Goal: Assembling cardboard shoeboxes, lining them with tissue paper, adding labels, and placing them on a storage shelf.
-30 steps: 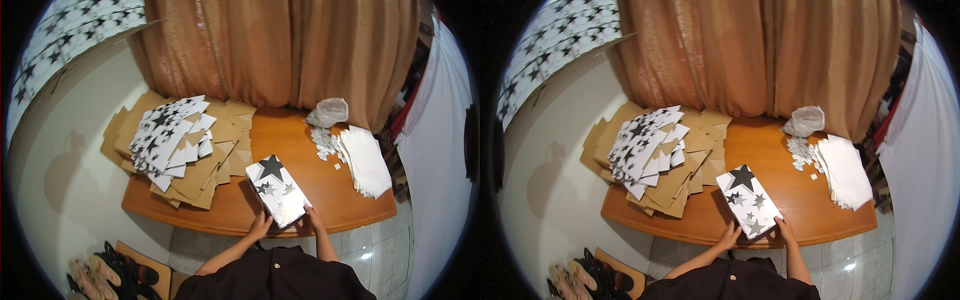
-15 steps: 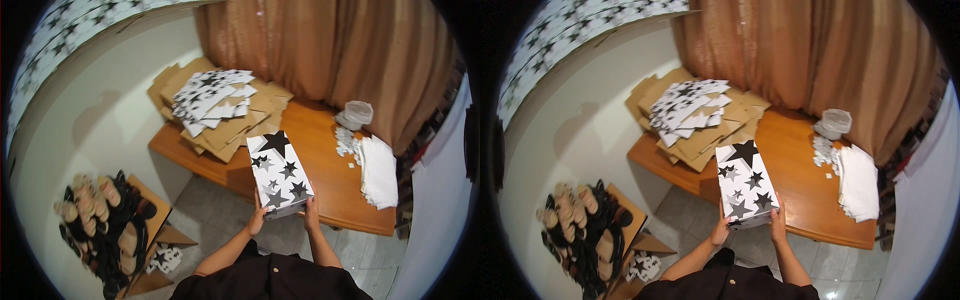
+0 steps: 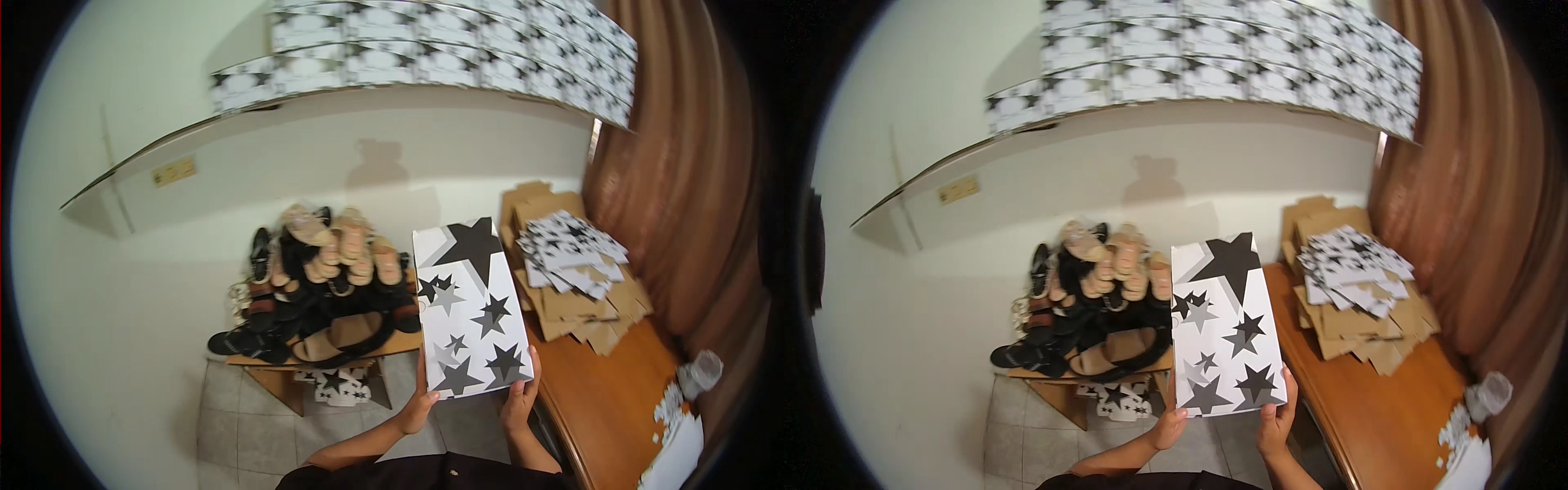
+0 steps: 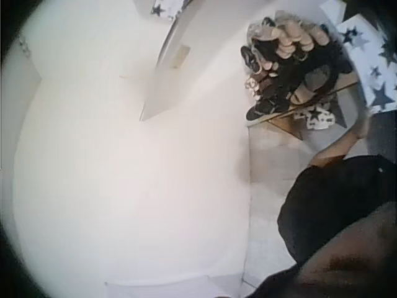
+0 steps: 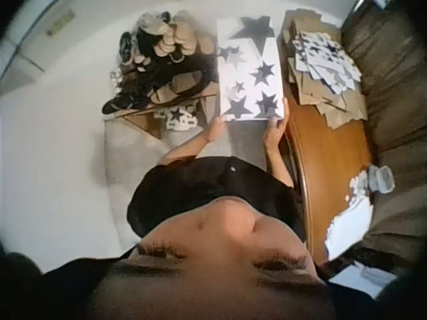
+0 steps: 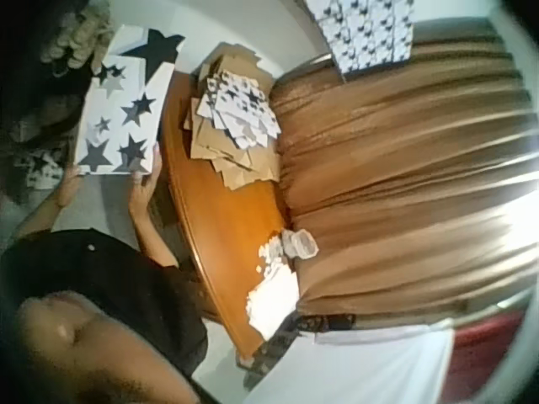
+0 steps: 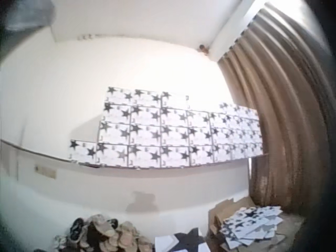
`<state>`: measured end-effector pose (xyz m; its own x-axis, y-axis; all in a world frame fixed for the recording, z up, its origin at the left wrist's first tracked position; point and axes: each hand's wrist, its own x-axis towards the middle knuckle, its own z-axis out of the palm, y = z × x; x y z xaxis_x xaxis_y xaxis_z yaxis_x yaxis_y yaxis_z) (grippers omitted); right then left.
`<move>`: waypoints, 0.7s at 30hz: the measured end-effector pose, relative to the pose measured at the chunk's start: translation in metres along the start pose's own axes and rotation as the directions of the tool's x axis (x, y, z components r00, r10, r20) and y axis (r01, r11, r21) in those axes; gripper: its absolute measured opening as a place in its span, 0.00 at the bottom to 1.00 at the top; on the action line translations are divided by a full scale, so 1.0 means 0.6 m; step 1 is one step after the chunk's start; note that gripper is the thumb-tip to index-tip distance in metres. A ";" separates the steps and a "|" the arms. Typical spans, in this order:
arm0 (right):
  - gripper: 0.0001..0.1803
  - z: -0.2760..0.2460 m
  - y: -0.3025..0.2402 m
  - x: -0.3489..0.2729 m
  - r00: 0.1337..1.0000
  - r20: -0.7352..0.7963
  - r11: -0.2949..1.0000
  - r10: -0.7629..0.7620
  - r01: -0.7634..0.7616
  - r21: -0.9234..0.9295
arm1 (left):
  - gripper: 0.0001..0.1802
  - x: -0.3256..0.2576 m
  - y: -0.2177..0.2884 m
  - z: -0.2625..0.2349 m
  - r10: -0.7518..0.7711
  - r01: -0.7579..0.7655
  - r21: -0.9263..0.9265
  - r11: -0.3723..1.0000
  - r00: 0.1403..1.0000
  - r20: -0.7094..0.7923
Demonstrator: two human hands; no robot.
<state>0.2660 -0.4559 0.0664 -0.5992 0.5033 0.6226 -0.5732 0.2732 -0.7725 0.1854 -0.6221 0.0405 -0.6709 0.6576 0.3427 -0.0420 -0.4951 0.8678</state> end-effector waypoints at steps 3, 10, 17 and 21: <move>0.38 0.091 0.006 0.006 0.976 0.126 0.984 -0.178 0.176 0.022 | 0.52 -0.033 0.089 -0.063 0.060 -0.058 0.045 0.997 0.997 -0.052; 0.36 0.396 -0.070 0.104 0.752 0.165 0.770 -0.638 0.619 0.155 | 0.48 -0.088 0.351 -0.239 0.229 -0.175 0.263 0.949 0.954 -0.192; 0.47 0.625 -0.194 0.238 0.674 0.119 0.685 -0.729 0.715 0.139 | 0.38 -0.001 0.631 -0.408 0.527 -0.456 0.430 0.779 0.848 -0.054; 0.53 0.689 -0.231 0.335 0.642 0.106 0.650 -0.759 0.757 0.067 | 0.41 0.069 0.772 -0.376 0.621 -0.496 0.698 0.516 0.778 0.094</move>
<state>-0.0058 -0.7316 0.3500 -0.0085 0.0290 0.9995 -0.8638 0.5034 -0.0219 -0.0290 -0.9526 0.3756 -0.4787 0.2580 0.8392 0.8281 -0.1849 0.5292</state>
